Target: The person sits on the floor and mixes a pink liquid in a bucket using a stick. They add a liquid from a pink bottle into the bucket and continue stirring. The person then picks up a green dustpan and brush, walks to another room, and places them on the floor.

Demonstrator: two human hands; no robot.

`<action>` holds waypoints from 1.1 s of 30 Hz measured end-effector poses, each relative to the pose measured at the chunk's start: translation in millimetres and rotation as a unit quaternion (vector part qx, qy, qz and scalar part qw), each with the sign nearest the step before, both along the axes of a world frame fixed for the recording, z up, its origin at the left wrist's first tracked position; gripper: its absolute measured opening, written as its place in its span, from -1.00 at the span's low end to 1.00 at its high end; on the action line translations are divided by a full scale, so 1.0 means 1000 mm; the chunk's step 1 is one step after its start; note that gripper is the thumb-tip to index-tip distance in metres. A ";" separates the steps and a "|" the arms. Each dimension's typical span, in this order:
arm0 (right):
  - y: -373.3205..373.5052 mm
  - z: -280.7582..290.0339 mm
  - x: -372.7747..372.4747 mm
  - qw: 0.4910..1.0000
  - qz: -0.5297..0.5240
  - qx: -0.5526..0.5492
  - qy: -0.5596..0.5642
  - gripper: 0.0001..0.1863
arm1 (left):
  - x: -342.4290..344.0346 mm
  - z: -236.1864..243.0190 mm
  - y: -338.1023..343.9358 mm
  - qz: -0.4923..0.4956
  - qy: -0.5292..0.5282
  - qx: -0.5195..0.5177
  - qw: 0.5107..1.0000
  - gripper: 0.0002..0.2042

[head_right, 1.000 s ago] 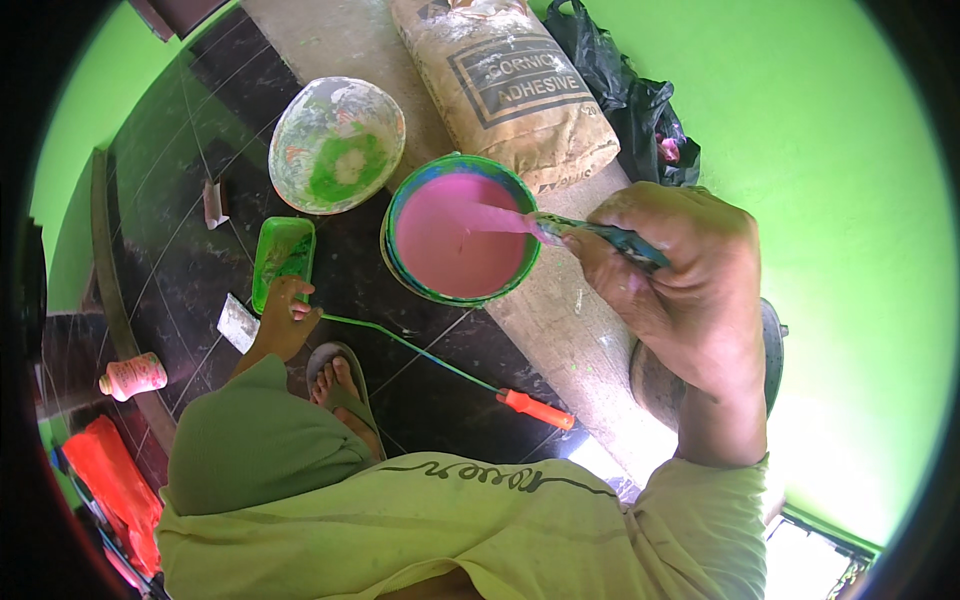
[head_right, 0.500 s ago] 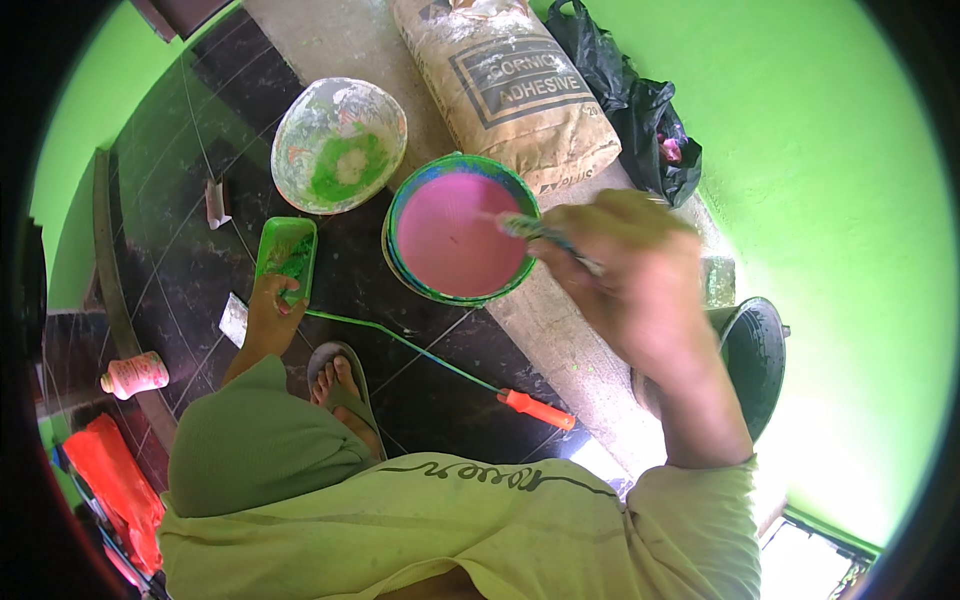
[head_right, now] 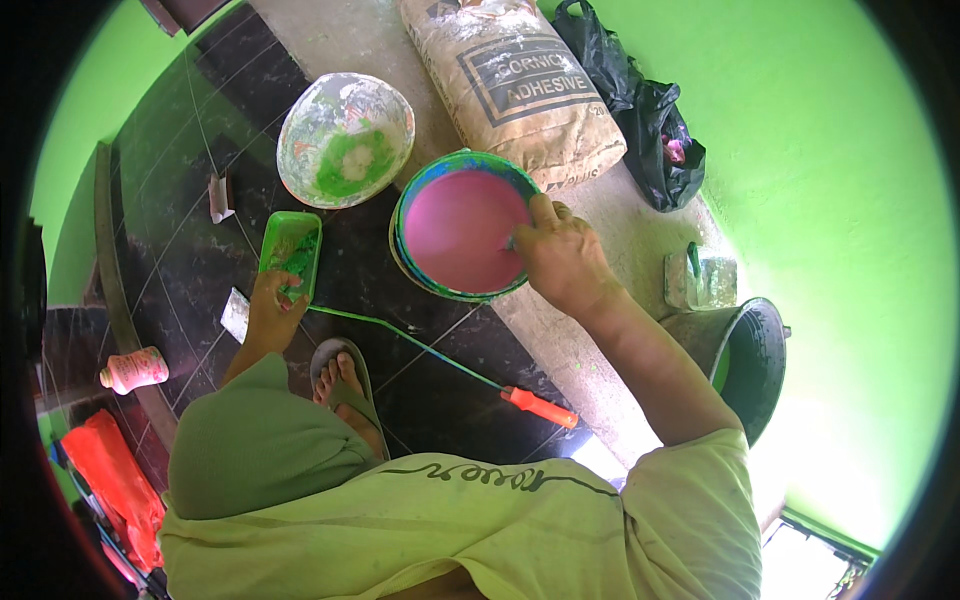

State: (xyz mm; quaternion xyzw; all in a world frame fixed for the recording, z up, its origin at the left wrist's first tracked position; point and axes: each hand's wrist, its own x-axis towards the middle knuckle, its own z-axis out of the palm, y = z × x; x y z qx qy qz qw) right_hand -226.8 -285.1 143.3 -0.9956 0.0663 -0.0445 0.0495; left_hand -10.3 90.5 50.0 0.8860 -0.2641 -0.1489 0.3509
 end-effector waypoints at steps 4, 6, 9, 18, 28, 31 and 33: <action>0.000 -0.003 0.003 0.999 -0.031 -0.002 0.036 -0.87 | 0.001 0.000 0.002 -0.005 0.002 -0.001 1.000 -0.69; 0.000 -0.001 0.003 0.998 -0.045 0.006 0.033 -0.84 | 0.001 -0.001 0.003 -0.003 0.008 -0.001 1.000 -0.69; 0.000 0.006 -0.001 0.997 -0.059 0.039 0.016 -0.77 | 0.001 -0.001 0.005 -0.003 0.006 -0.006 1.000 -0.68; -0.005 0.057 -0.013 0.981 -0.124 0.083 -0.120 -0.67 | 0.004 0.006 0.003 -0.002 -0.002 -0.007 1.000 -0.69; 0.004 0.042 -0.107 0.951 -0.183 0.229 0.101 -0.88 | 0.019 0.031 0.002 0.040 -0.090 -0.024 0.995 -0.65; 0.025 -0.025 -0.133 0.938 -0.195 0.163 0.236 -0.76 | 0.025 0.063 -0.003 0.038 -0.132 -0.062 0.989 -0.66; 0.030 -0.064 -0.149 0.926 -0.202 0.147 0.282 -0.57 | 0.028 0.097 -0.003 0.040 -0.151 -0.082 0.984 -0.66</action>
